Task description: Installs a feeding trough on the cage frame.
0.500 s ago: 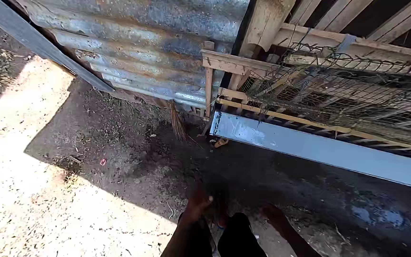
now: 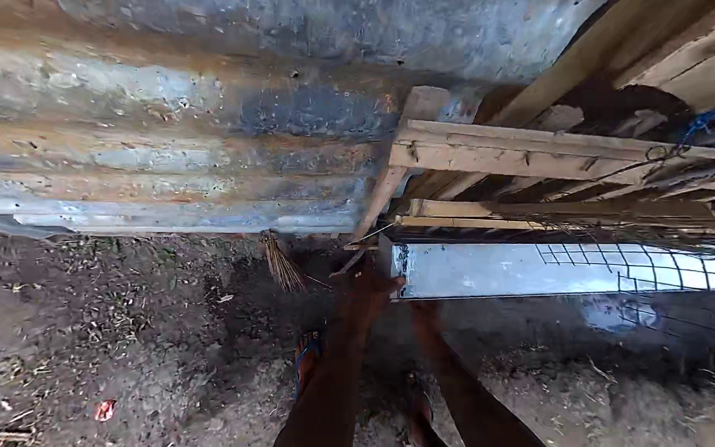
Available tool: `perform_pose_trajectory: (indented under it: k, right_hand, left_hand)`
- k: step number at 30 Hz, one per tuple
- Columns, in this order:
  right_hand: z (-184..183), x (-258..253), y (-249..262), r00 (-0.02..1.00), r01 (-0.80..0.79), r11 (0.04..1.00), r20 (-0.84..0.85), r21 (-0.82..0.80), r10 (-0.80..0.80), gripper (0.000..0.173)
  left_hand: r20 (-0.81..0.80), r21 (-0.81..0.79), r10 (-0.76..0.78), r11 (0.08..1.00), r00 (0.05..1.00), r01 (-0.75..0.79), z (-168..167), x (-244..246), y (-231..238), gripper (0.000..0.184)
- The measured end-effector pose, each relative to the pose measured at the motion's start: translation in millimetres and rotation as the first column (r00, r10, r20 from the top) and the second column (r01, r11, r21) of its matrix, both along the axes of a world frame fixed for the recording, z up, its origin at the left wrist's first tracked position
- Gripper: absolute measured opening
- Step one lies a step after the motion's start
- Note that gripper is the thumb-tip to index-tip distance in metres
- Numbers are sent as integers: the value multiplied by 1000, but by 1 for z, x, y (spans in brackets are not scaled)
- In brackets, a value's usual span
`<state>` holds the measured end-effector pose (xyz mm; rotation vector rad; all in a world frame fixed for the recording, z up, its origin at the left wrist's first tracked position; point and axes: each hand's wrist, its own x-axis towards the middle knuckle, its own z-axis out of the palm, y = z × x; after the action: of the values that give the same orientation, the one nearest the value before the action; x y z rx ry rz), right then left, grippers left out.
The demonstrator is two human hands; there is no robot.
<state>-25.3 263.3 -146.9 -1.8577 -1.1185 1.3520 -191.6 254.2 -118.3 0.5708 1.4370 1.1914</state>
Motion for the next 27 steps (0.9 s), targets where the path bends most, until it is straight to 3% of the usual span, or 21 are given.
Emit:
perform_pose_trajectory:
  k: [3,5,8,10,14,17,20,22,27]
  right_hand:
    - [-5,-6,-6,998,52,999,30,14,-52,59]
    - [-2,-8,-8,988,15,1000,155,23,-19,60]
    - [6,-10,-8,921,-83,996,382,-13,82,57]
    - [12,-9,-7,872,-130,989,467,-71,148,52]
    - [9,-8,-6,893,-96,993,435,-62,114,45]
    - [16,-21,-13,842,-39,993,532,-111,93,57]
    - [8,-40,-28,872,66,998,485,25,-70,72]
    - [-3,-43,-42,896,142,986,413,88,-166,64]
    - [-4,-49,-69,932,171,980,340,-104,-127,53]
  left_hand:
    - [49,23,-2,1000,999,1,-15,6,14,120]
    - [31,23,16,1000,999,-17,-26,13,17,124]
    - [17,31,13,999,1000,-13,-29,18,19,119]
    - [96,31,22,999,995,-25,-16,20,19,108]
    - [159,-40,62,998,985,-57,6,24,25,89]
    - [148,-103,47,994,988,-31,12,30,23,91]
    - [194,-160,18,987,981,13,21,34,23,90]
    - [215,-213,15,976,976,32,19,41,17,86]
    - [188,-261,14,965,982,36,9,46,21,82]
